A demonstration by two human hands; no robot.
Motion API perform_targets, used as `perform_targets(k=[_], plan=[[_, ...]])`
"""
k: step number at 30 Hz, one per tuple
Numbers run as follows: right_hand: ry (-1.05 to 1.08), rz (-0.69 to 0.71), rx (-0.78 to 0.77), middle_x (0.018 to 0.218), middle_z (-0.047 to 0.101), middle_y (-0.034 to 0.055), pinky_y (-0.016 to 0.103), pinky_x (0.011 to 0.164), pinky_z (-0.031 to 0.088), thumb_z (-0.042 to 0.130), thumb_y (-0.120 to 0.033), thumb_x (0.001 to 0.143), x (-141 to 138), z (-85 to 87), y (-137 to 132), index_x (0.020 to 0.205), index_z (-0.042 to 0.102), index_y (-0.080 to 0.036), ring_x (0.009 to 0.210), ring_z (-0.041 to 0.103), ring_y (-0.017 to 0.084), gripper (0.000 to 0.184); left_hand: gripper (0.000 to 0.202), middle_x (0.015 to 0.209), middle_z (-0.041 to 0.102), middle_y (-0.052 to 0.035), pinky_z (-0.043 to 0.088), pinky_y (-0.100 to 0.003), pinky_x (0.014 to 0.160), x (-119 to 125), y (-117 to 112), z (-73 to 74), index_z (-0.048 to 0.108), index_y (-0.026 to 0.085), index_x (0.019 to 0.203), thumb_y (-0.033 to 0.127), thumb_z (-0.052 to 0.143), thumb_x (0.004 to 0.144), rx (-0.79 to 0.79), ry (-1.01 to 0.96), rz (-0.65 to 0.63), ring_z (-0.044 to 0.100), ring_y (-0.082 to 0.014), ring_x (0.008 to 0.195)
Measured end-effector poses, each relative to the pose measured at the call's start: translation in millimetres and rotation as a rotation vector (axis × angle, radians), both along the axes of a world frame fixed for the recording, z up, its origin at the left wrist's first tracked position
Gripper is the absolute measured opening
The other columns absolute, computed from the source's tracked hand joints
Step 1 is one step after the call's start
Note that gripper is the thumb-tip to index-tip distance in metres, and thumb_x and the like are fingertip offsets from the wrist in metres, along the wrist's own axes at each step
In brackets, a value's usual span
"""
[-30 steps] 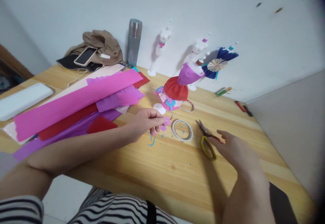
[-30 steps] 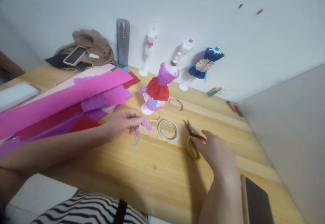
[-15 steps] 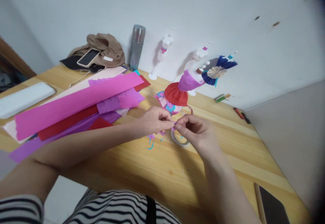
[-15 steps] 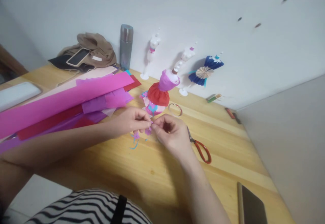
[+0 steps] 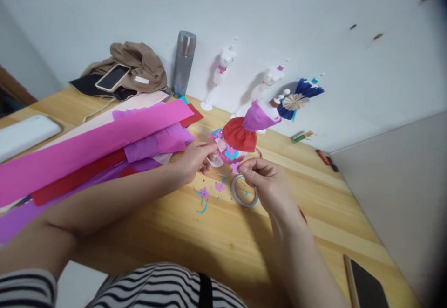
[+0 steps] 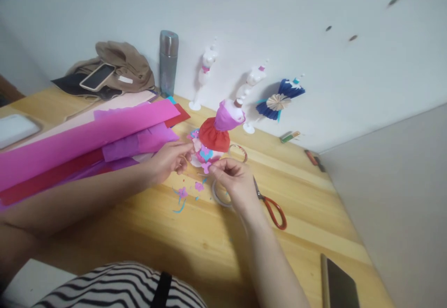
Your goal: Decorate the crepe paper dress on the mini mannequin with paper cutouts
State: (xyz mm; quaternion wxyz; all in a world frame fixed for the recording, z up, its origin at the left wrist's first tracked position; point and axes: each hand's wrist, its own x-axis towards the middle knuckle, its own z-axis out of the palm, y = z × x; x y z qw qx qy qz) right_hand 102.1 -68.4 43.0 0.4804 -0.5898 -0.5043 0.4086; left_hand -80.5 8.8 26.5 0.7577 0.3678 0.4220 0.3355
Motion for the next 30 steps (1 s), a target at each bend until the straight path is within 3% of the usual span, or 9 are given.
perform_targets(k=[4, 9, 16, 19, 23, 30], plan=[[-0.093, -0.059, 0.070, 0.060, 0.063, -0.0004, 0.028, 0.054, 0.039, 0.085, -0.044, 0.069, -9, -2.3, 4, 0.065, 0.072, -0.021, 0.052, 0.049, 0.012, 0.027, 0.032, 0.082, 0.070, -0.0037, 0.046, -0.026, 0.065, 7, 2, -18.4, 0.070, 0.017, 0.086, 0.047, 0.080, 0.088, -0.089, -0.256, -0.025, 0.063, -0.0130, 0.069], [-0.245, -0.172, 0.128, 0.050, 0.048, -0.0046, 0.027, 0.050, 0.030, 0.077, -0.044, 0.071, -16, -3.1, 7, 0.064, 0.074, -0.019, 0.049, 0.035, 0.010, 0.026, 0.026, 0.089, 0.074, -0.0019, 0.047, -0.028, 0.077, 17, -5, -24.2, 0.073, 0.019, 0.089, 0.038, 0.088, 0.081, -0.053, -0.473, -0.028, 0.065, -0.0149, 0.082], [-0.398, -0.238, 0.193, 0.057, 0.062, 0.0008, 0.027, 0.050, 0.032, 0.070, -0.045, 0.073, -17, 0.7, 12, 0.069, 0.077, -0.019, 0.050, 0.044, 0.012, 0.027, 0.019, 0.093, 0.075, -0.0024, 0.047, -0.030, 0.084, 33, -5, -26.7, 0.074, 0.019, 0.090, 0.030, 0.086, 0.081, -0.120, -0.583, 0.019, 0.065, -0.0155, 0.086], [-0.446, -0.255, 0.219, 0.055, 0.060, -0.0003, 0.027, 0.049, 0.030, 0.069, -0.044, 0.073, -18, 2.4, 13, 0.069, 0.077, -0.019, 0.048, 0.043, 0.012, 0.026, 0.019, 0.093, 0.075, -0.0026, 0.048, -0.031, 0.087, 36, -3, -29.5, 0.075, 0.018, 0.092, 0.029, 0.086, 0.081, -0.127, -0.614, 0.019, 0.066, -0.0160, 0.088], [-0.370, -0.279, 0.216, 0.050, 0.056, -0.0019, 0.026, 0.047, 0.026, 0.069, -0.046, 0.073, -22, 2.7, 16, 0.067, 0.074, -0.020, 0.045, 0.039, 0.011, 0.027, 0.015, 0.091, 0.075, -0.0020, 0.048, -0.030, 0.085, 38, -2, -32.7, 0.074, 0.019, 0.088, 0.025, 0.086, 0.081, -0.126, -0.620, -0.005, 0.067, -0.0148, 0.086], [-0.300, -0.365, 0.247, 0.052, 0.057, -0.0014, 0.029, 0.050, 0.032, 0.070, -0.043, 0.074, -31, -3.5, 23, 0.069, 0.071, -0.021, 0.049, 0.043, 0.013, 0.023, 0.010, 0.087, 0.072, -0.0006, 0.047, -0.027, 0.078, 38, -4, -25.0, 0.071, 0.018, 0.085, 0.015, 0.080, 0.083, -0.143, -0.635, 0.037, 0.063, -0.0117, 0.078]])
